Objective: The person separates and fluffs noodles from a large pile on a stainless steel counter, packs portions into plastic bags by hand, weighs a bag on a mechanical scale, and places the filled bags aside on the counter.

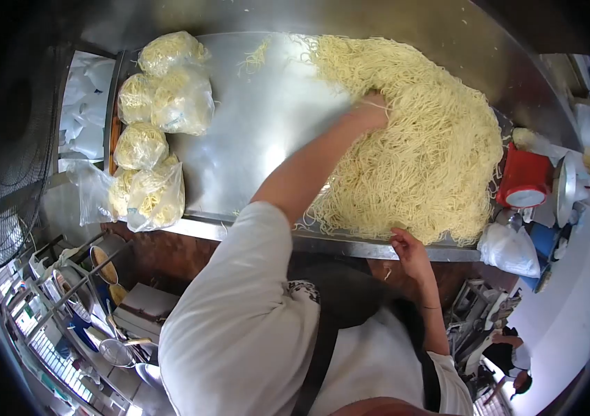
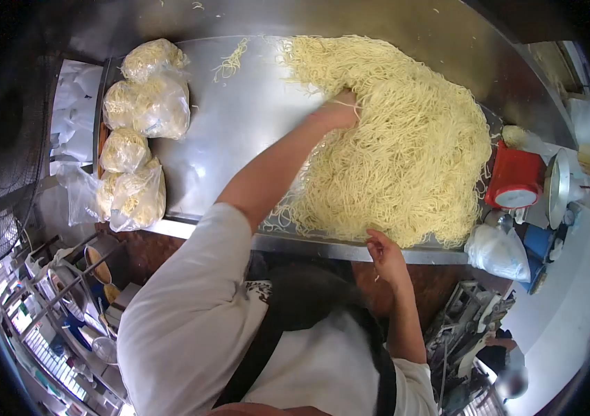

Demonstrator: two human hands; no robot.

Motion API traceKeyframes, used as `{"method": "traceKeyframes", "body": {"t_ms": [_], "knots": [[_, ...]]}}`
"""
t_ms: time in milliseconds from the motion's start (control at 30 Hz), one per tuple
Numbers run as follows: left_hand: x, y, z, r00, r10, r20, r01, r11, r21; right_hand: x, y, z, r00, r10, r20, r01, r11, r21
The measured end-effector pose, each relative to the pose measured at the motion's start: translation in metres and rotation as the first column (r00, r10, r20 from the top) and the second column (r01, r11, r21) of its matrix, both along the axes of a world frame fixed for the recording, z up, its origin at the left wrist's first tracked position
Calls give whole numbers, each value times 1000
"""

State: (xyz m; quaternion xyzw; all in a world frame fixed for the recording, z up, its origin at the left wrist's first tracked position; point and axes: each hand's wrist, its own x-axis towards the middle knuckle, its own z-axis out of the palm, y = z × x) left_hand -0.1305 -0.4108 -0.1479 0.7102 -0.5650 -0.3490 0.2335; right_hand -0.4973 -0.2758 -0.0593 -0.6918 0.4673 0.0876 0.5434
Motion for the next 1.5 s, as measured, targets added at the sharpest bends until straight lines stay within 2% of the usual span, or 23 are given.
{"method": "traceKeyframes", "body": {"t_ms": [67, 133, 167, 267, 400, 467, 500, 533, 567, 600, 667, 733, 767, 967, 1000, 1067, 1133, 1200, 1267, 1300, 1367, 1400, 1500], "knots": [[32, 39, 34, 994, 96, -51, -96, 995, -3, 7, -4, 5, 1000, -12, 13, 12, 1000, -22], [73, 86, 26, 884, 420, -205, -467, 821, -329, 11, -6, 9, 1000, -16, 13, 16, 999, -29], [98, 108, 17, 840, 537, -76, -485, 682, -548, 13, -7, 10, 1000, -19, 16, 19, 999, -32], [178, 184, -68, 480, 815, 323, -546, 567, -617, 13, -5, 13, 999, -54, -7, 54, 999, 0], [228, 145, -79, 337, 833, 438, -731, 525, -435, -4, 2, 1, 997, -52, -50, 53, 998, 22], [225, 84, -60, 260, 580, 772, -714, 654, -250, -4, 6, 5, 994, -64, -87, 68, 997, 41], [225, 41, -100, 307, 812, 496, -656, 558, -508, -1, 6, 5, 993, -69, -98, 74, 996, 43], [192, 3, -101, 258, 514, 818, -550, 774, -313, -2, 6, 4, 994, -73, -86, 76, 996, 37], [129, -39, -90, 239, 674, 699, -629, 656, -417, -4, 8, 3, 994, -77, -73, 80, 996, 30], [87, -69, -121, 502, 822, 269, -614, 558, -558, -6, 11, 3, 995, -84, -61, 85, 996, 26], [20, -91, -121, 574, 627, -527, -775, 624, -101, -4, 16, 10, 996, -78, -37, 79, 997, 15], [-1, -64, -102, 709, 338, -619, -535, 829, -161, -1, 18, 10, 998, -60, -37, 60, 998, 12], [-9, -38, -93, 944, 179, -276, -271, 899, -343, -2, 17, 4, 997, -48, -52, 49, 999, 18], [28, 149, -13, 996, -69, -55, 51, 959, -278, 2, 9, 8, 998, -21, -61, 19, 999, -43], [41, 174, -27, 939, 111, -325, -181, 964, -193, -1, 7, 8, 999, -22, -49, 19, 998, -52], [74, 201, -15, 834, 341, -433, -488, 823, -292, -8, 8, 9, 995, -68, -70, 66, 997, -27], [114, 193, -24, 800, 597, -59, -568, 723, -393, -16, 11, 8, 992, -87, -92, 88, 996, 0], [120, 148, -55, 677, 736, -8, -651, 594, -473, -26, 18, -1, 990, -86, -112, 91, 995, 33], [83, 86, -104, 642, 723, 254, -515, 653, -556, -24, 23, 4, 988, -102, -120, 108, 993, 44], [42, 51, -126, 778, 618, 111, -488, 706, -513, -22, 24, 6, 986, -108, -125, 114, 992, 48], [-70, 4, -124, 683, 510, -523, -729, 514, -452, -21, 32, 7, 993, -70, -94, 72, 997, 22], [-97, 8, -128, 819, 559, -132, -509, 602, -615, -20, 33, 7, 996, -48, -76, 48, 999, 5], [-104, 70, -45, 910, 352, -219, -405, 866, -292, -15, 40, 3, 998, -15, -61, 14, 1000, -12]]}}
